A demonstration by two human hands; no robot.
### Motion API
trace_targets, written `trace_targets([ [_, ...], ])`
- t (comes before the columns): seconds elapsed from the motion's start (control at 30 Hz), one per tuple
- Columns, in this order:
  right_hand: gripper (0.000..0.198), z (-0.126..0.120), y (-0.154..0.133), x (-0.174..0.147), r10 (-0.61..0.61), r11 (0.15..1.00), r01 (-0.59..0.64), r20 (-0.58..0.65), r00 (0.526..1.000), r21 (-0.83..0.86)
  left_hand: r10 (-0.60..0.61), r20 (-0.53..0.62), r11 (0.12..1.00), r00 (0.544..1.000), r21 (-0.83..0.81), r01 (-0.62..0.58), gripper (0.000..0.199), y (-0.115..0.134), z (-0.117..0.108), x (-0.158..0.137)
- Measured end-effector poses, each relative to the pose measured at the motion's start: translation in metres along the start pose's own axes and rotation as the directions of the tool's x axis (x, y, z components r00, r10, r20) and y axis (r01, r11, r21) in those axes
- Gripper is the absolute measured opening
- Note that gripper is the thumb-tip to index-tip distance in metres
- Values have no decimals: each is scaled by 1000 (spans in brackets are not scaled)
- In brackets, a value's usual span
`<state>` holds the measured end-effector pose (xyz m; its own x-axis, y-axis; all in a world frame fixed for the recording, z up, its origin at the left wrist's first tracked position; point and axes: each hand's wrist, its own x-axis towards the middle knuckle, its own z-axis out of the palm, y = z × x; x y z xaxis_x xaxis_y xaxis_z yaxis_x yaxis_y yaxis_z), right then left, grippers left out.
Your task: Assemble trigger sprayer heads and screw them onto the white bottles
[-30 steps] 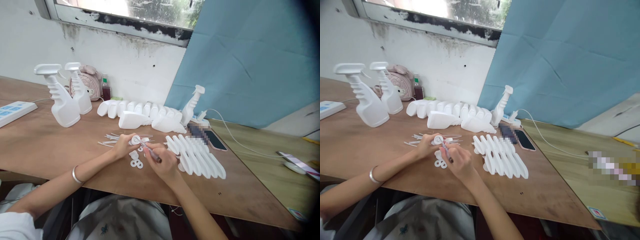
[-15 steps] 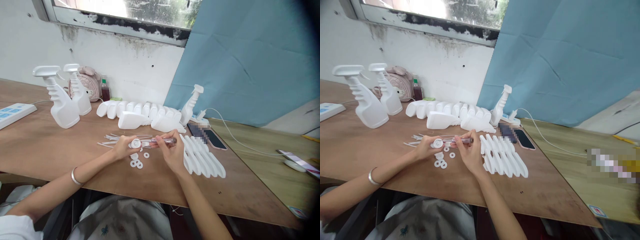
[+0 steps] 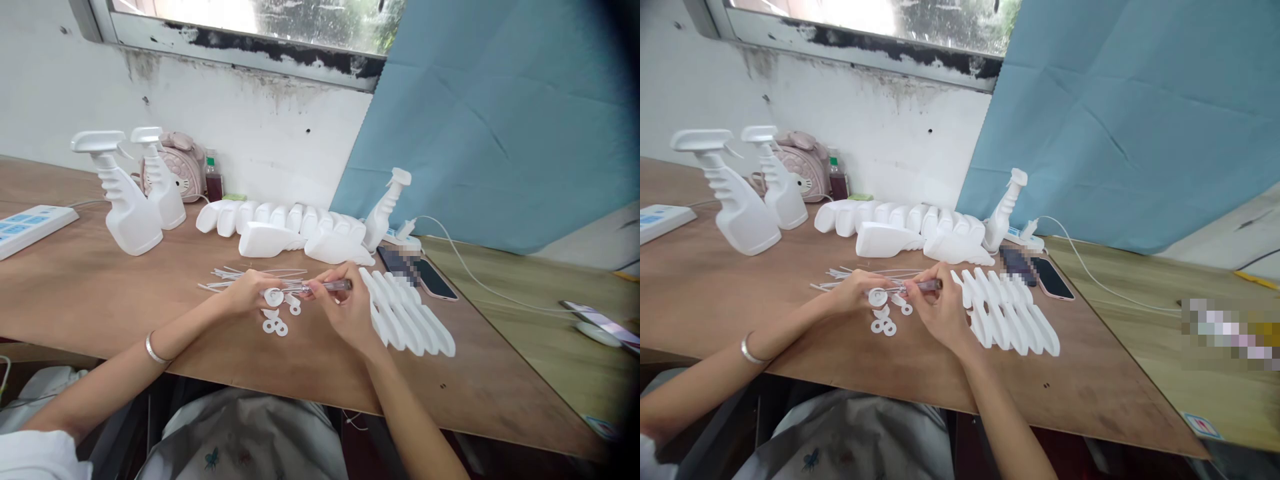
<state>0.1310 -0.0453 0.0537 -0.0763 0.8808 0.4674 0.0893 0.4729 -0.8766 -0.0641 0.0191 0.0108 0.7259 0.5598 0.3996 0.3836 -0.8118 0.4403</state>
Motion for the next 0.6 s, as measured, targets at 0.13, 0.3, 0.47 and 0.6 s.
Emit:
trace_targets([
  [0.13, 27, -1, 2, 4, 88, 994, -88, 14, 996, 64, 22, 35, 999, 999, -49, -20, 24, 0, 1, 0],
  [0.3, 30, -4, 5, 10, 130, 984, -125, -33, 991, 125, 61, 32, 994, 998, -93, -58, 25, -1, 1, 1],
  [0.47, 28, -1, 5, 7, 117, 991, -111, -73, 990, 78, 55, 10, 995, 998, -82, -54, 25, -2, -2, 1],
  [0.6, 26, 4, 6, 3, 29, 999, -26, -123, 992, 26, 16, -53, 999, 998, -27, -17, 27, -6, 1, 1],
])
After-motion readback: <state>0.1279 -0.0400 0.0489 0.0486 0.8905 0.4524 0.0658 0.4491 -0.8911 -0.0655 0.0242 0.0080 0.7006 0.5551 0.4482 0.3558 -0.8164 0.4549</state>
